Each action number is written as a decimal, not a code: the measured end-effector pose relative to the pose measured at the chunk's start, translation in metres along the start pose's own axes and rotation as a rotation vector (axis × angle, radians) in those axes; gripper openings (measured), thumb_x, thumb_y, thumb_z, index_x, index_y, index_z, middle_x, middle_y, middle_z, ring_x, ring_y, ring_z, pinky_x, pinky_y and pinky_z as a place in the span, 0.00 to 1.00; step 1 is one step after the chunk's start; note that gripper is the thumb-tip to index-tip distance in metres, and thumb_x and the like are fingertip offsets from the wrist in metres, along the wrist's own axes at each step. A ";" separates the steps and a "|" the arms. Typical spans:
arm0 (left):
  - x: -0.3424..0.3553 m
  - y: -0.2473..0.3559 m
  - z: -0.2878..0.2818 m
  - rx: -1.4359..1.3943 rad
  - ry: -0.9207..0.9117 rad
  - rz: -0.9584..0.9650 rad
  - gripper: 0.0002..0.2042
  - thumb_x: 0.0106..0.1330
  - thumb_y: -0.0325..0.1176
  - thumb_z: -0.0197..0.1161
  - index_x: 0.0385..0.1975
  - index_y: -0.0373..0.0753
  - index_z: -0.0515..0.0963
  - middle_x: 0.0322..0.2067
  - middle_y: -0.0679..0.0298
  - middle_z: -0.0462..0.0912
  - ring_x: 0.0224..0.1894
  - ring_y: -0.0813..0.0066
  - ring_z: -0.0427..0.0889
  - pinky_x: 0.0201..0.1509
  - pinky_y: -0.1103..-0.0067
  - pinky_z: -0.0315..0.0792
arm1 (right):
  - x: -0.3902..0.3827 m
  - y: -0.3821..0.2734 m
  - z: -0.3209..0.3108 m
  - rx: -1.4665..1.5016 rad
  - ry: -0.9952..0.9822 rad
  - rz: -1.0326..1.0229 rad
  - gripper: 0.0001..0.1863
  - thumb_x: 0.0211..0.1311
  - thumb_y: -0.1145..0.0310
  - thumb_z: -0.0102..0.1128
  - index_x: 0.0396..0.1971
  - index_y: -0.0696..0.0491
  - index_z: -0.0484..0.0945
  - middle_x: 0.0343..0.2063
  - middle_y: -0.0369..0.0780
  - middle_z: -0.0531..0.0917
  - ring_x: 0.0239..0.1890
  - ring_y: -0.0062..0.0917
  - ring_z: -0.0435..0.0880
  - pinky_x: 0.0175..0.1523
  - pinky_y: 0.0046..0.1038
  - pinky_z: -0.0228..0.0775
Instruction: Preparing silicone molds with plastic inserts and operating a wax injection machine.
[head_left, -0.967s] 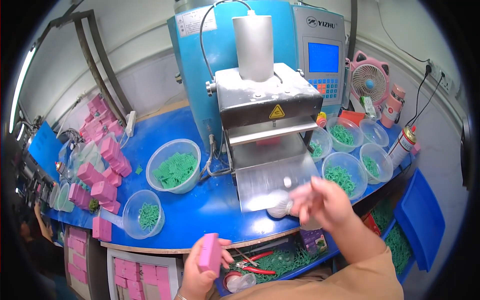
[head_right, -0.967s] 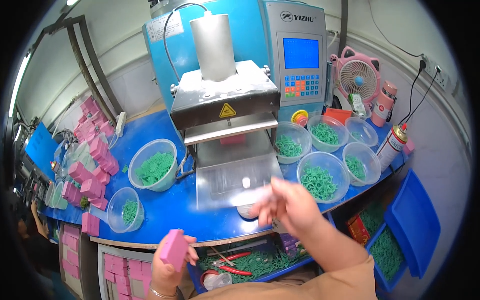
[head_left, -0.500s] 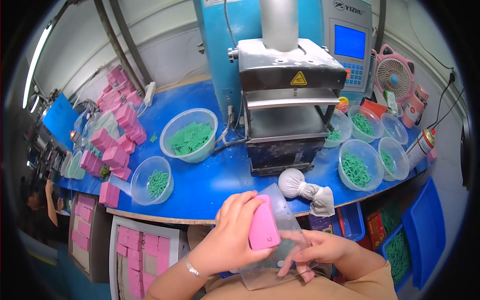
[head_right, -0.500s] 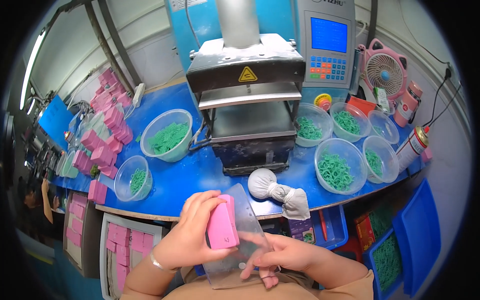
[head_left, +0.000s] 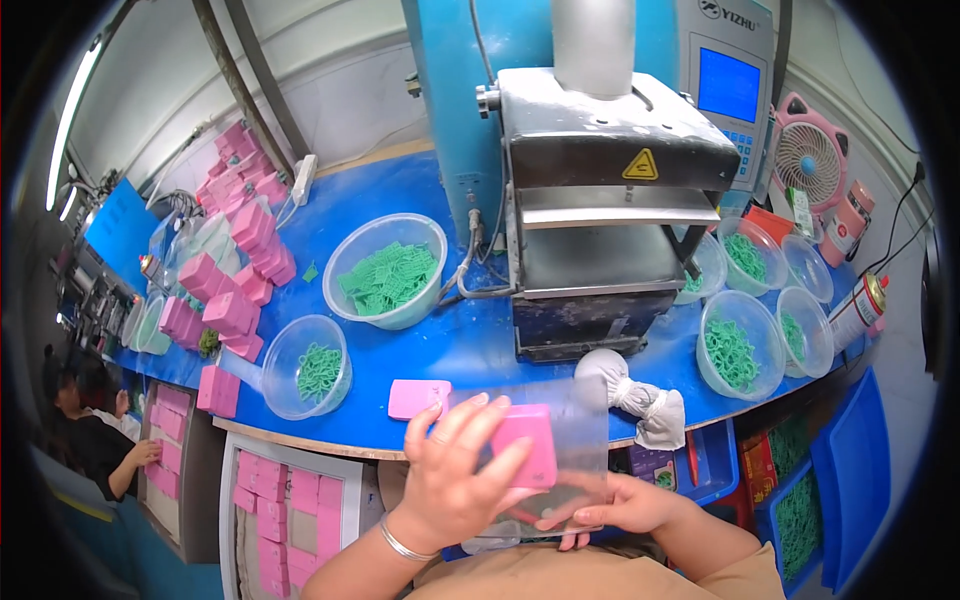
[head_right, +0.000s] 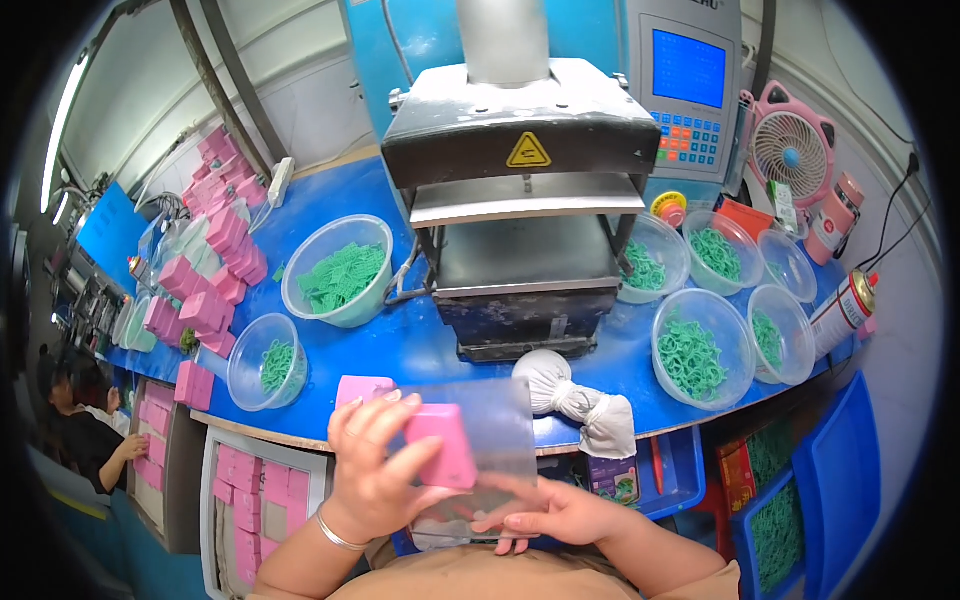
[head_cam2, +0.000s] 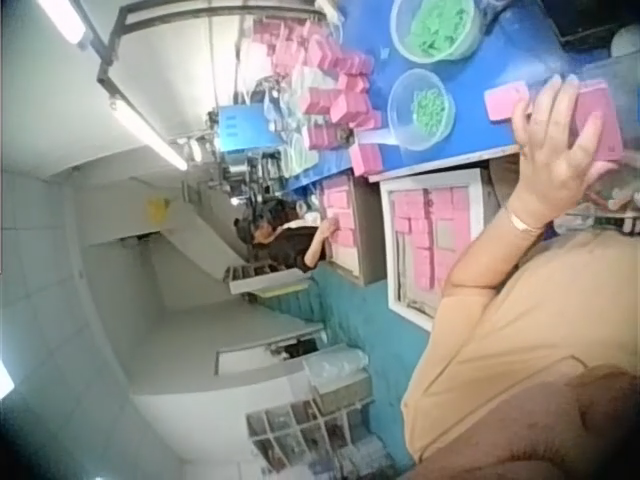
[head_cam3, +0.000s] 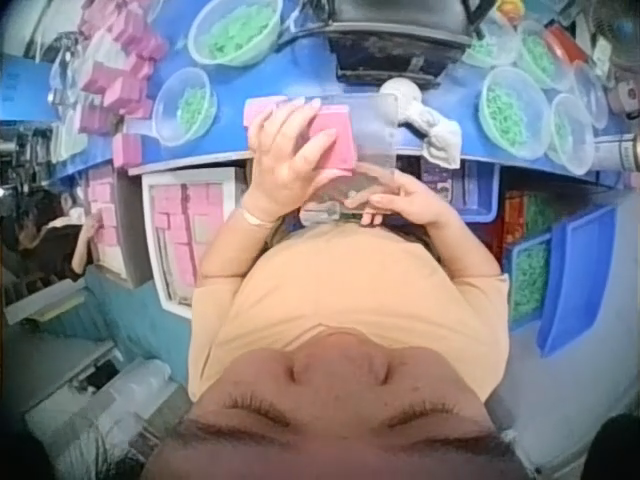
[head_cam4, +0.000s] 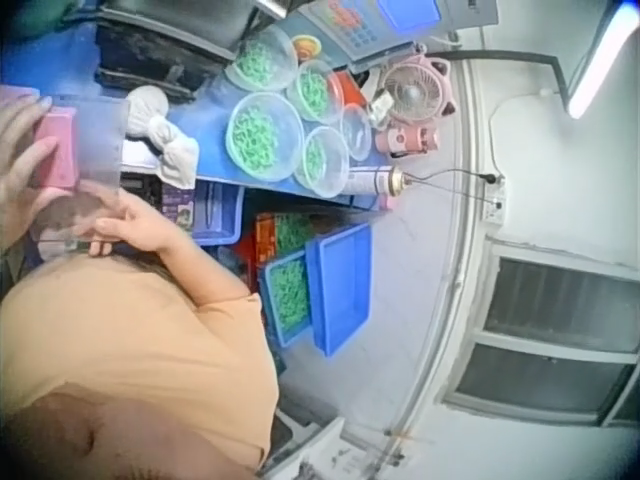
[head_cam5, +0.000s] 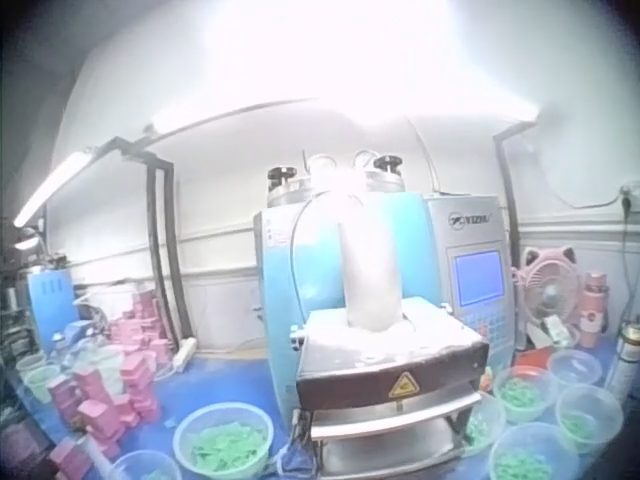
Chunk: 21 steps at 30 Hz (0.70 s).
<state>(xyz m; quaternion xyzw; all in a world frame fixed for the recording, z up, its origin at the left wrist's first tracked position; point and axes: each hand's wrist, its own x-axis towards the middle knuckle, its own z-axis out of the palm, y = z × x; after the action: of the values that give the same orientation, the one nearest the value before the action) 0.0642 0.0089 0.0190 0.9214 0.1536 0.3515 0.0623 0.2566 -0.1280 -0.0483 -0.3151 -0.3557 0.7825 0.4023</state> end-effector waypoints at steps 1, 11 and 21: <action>0.001 0.003 0.002 0.044 0.004 0.029 0.32 0.34 0.46 0.75 0.42 0.46 0.70 0.46 0.55 0.70 0.51 0.57 0.67 0.56 0.59 0.57 | 0.000 0.002 0.002 -0.021 -0.024 0.017 0.29 0.65 0.69 0.46 0.64 0.52 0.48 0.50 0.44 0.73 0.42 0.23 0.77 0.44 0.21 0.69; -0.015 0.000 0.008 -0.021 0.188 0.118 0.20 0.46 0.46 0.70 0.40 0.55 0.75 0.48 0.60 0.66 0.53 0.58 0.64 0.55 0.57 0.64 | 0.003 0.012 -0.002 -0.212 0.003 -0.017 0.18 0.65 0.71 0.45 0.54 0.56 0.64 0.48 0.41 0.75 0.43 0.21 0.76 0.44 0.21 0.69; -0.019 -0.034 0.007 0.012 0.052 -0.363 0.32 0.56 0.52 0.57 0.54 0.34 0.63 0.56 0.44 0.59 0.61 0.43 0.53 0.62 0.54 0.45 | -0.036 -0.047 0.021 0.323 0.027 -0.126 0.30 0.61 0.76 0.43 0.62 0.63 0.44 0.40 0.59 0.76 0.25 0.29 0.81 0.24 0.17 0.68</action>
<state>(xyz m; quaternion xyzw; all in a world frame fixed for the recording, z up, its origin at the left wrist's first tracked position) 0.0475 0.0349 -0.0060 0.8696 0.3211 0.3572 0.1149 0.2766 -0.1456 0.0086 -0.2341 -0.2387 0.7984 0.5007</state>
